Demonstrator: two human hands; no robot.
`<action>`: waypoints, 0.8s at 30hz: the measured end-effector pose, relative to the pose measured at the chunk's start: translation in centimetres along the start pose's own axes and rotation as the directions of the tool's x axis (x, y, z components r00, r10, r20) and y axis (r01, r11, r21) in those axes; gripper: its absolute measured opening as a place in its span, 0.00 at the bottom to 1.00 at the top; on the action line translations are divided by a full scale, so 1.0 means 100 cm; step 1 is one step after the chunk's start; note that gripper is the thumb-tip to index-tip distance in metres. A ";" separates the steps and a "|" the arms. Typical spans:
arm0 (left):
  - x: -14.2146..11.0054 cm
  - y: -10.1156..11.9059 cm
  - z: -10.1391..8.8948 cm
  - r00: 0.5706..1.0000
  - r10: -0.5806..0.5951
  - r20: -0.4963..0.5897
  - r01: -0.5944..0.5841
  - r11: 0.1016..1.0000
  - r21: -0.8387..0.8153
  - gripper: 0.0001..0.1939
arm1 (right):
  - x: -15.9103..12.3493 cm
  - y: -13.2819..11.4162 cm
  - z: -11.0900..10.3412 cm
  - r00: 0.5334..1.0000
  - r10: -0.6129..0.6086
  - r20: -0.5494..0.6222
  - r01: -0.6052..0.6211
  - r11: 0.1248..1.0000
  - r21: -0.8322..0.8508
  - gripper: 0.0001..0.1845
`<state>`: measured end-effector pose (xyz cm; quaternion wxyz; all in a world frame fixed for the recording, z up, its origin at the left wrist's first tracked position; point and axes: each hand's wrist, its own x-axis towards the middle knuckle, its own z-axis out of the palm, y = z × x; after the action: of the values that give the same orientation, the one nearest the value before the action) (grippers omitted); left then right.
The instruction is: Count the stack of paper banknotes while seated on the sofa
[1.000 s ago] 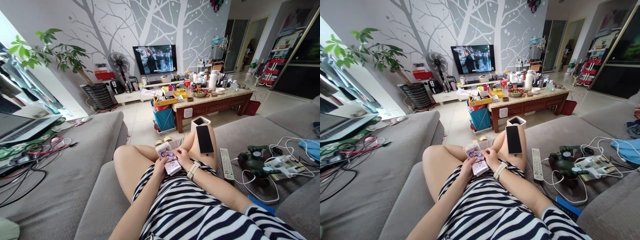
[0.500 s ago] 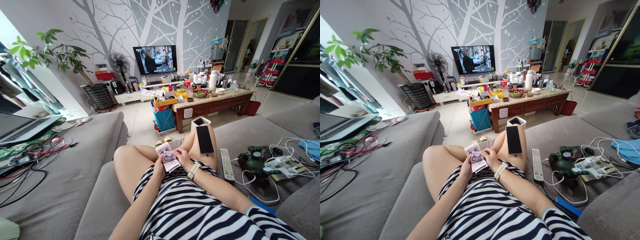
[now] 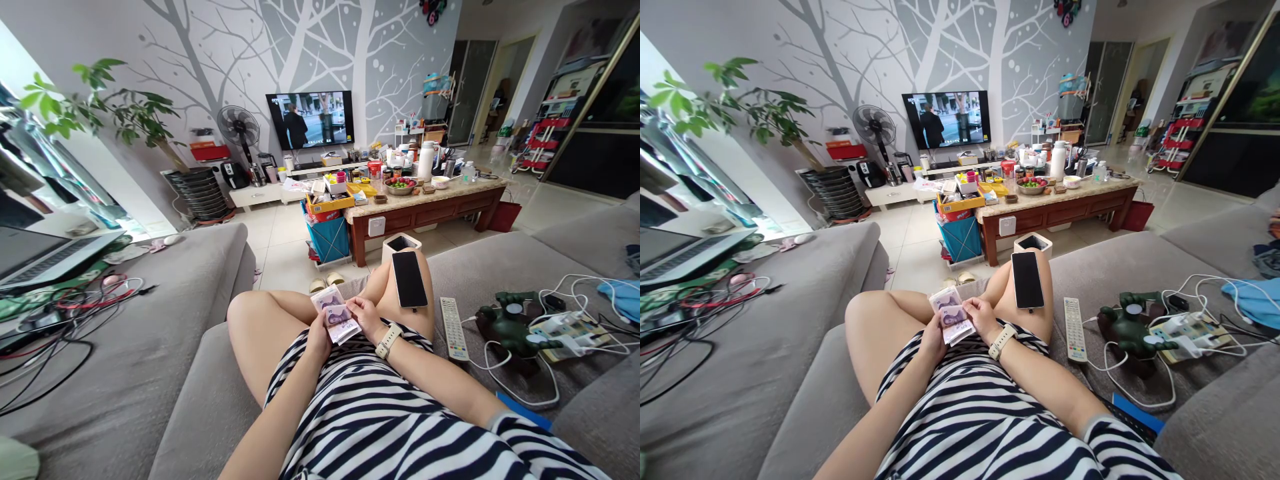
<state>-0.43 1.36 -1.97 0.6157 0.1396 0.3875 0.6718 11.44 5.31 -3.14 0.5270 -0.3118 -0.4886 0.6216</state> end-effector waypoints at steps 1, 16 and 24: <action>0.000 0.000 0.000 1.000 -0.001 0.001 0.001 1.000 0.003 0.12 | 0.000 0.000 0.000 1.000 0.003 0.001 -0.003 1.000 0.003 0.16; -0.004 0.002 -0.001 0.999 -0.010 0.034 0.008 0.997 0.073 0.10 | -0.003 -0.009 0.004 1.000 0.009 -0.016 -0.009 1.000 -0.013 0.17; -0.008 0.004 -0.002 0.999 0.024 0.048 -0.030 0.991 0.129 0.10 | 0.000 -0.006 0.004 0.995 -0.001 -0.102 -0.002 1.000 -0.027 0.18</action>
<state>-0.69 0.54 -1.54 0.6049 0.2003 0.4141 0.6500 11.32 5.19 -2.41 0.5467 -0.3504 -0.4695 0.5982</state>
